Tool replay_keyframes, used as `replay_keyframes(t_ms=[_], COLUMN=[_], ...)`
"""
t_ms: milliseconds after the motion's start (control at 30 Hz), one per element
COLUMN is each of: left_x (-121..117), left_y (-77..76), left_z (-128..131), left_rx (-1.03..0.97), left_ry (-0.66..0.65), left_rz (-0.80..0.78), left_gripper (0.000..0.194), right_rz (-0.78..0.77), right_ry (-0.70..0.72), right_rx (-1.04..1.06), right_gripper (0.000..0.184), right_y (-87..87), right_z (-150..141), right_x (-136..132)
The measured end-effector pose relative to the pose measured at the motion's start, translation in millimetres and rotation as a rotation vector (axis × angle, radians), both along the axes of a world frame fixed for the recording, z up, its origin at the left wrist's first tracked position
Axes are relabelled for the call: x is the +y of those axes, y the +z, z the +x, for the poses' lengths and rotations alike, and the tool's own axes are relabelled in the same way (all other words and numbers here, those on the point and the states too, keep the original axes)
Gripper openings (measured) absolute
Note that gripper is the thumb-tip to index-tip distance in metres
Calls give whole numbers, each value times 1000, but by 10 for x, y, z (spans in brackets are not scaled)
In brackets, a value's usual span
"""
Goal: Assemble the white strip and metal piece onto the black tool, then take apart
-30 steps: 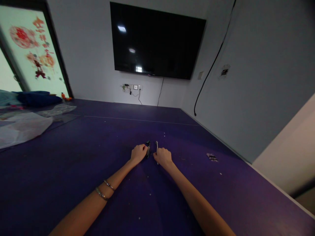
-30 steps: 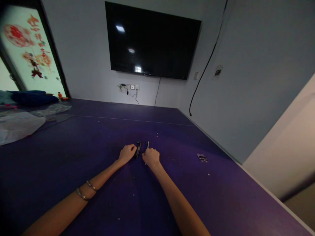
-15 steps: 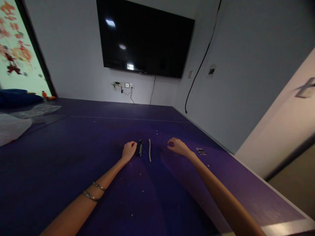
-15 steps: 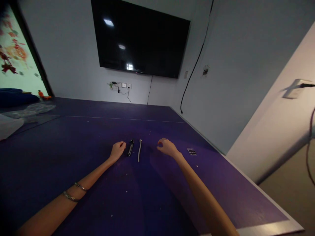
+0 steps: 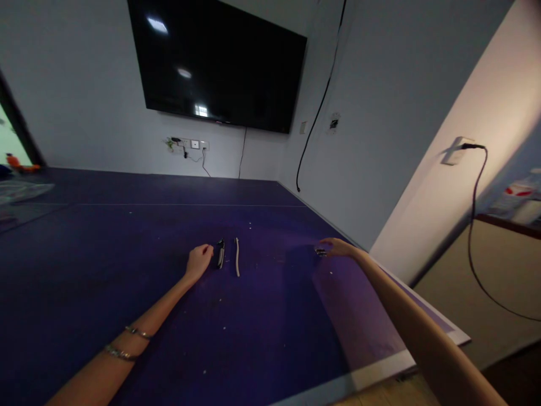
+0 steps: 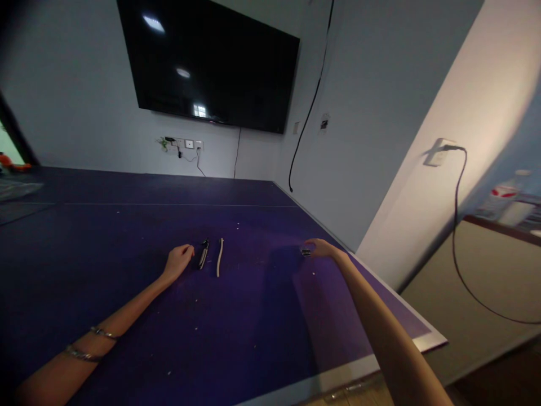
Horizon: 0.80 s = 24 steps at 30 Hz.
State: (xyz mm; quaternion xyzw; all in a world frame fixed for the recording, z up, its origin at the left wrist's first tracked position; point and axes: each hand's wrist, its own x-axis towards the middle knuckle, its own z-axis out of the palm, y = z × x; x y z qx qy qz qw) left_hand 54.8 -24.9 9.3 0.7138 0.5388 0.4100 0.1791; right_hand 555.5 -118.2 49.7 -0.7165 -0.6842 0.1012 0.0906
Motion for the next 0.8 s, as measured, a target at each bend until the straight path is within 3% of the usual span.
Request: replay_keyframes(t_ms=[333,800], left_x=[-38,1], left_y=[33,-14], left_z=[7,6], left_rx=[5,15], left_ry=[-3,-6], left_rz=[-8,9], left_gripper=[27,29], right_rz=[65,89], right_ry=[-4,-44], right_rx=[3,41], right_gripper=[61,53], right_y=[-187,-239], right_z=[-31,-30], right_x=[15,35])
